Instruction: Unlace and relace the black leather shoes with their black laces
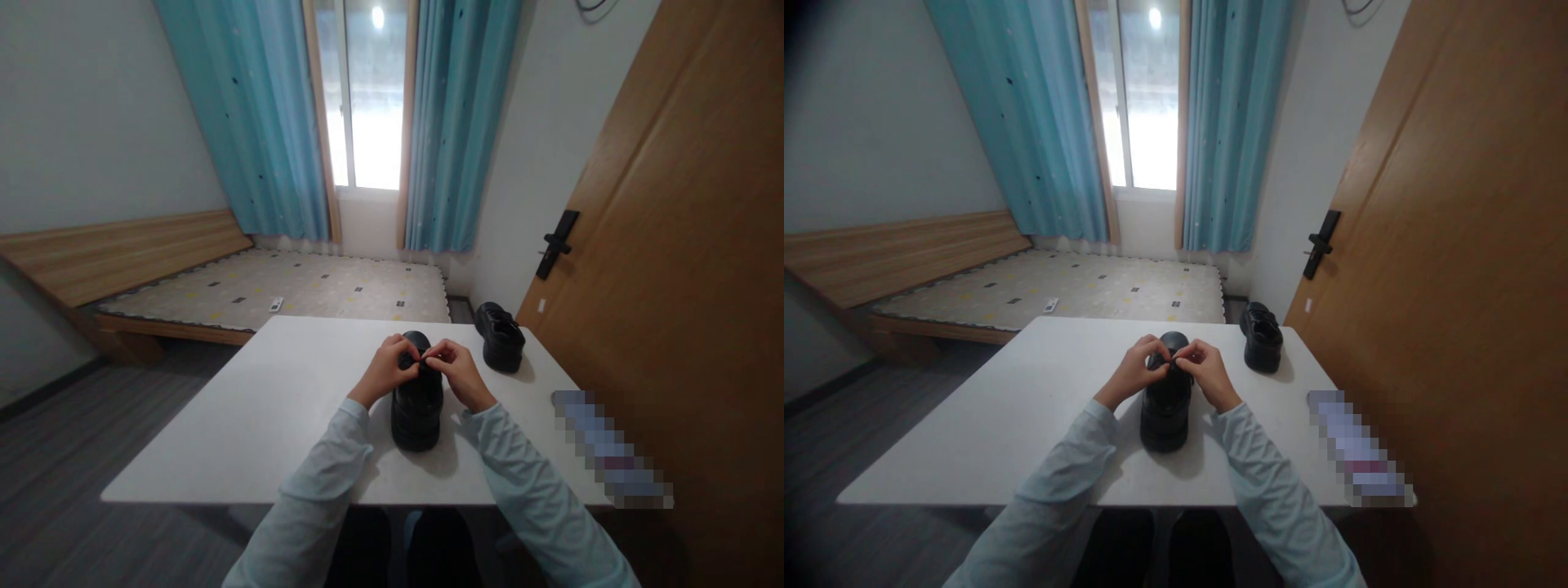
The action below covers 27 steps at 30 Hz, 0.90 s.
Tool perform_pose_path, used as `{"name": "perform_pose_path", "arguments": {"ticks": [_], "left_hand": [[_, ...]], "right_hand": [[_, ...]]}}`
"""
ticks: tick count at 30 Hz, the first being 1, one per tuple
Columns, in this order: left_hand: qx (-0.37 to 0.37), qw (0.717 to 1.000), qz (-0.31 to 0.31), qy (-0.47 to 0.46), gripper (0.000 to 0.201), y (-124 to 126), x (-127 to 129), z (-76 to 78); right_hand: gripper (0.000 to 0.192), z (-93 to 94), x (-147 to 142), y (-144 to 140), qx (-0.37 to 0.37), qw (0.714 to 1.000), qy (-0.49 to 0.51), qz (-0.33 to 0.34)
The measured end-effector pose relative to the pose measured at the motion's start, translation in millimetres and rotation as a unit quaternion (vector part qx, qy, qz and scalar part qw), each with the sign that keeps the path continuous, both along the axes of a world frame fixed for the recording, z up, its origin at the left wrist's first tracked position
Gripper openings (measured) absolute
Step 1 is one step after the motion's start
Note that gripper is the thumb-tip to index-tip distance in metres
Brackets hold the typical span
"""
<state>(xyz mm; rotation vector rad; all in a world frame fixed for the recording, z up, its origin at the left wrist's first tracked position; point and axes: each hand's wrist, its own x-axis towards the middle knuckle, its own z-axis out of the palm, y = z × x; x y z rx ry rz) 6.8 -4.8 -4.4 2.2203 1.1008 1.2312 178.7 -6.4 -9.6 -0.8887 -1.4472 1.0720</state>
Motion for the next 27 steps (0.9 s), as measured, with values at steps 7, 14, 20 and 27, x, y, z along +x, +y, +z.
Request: {"name": "perform_pose_path", "arguments": {"ticks": [7, 14, 20, 27], "left_hand": [[-0.036, 0.999, -0.016, -0.023, 0.01, 2.3, -0.3, -4.2], [-0.046, 0.998, -0.026, -0.035, 0.009, 2.1, -0.9, -2.9], [-0.026, 0.999, -0.032, -0.012, 0.01, 3.1, -0.4, -3.5], [-0.026, 0.998, -0.046, -0.018, 0.011, 3.1, 0.3, -4.4]], "right_hand": [[0.026, -3.6, 0.5, 3.3, 0.016, 1.0, -0.002, 0.025], [0.027, -6.2, 4.5, 6.4, 0.036, 0.999, -0.003, 0.031], [0.015, 5.4, 7.3, -0.7, 0.14, 0.982, -0.128, -0.004], [0.012, 4.2, 9.7, 2.0, 0.149, 0.983, -0.102, 0.012]]}}
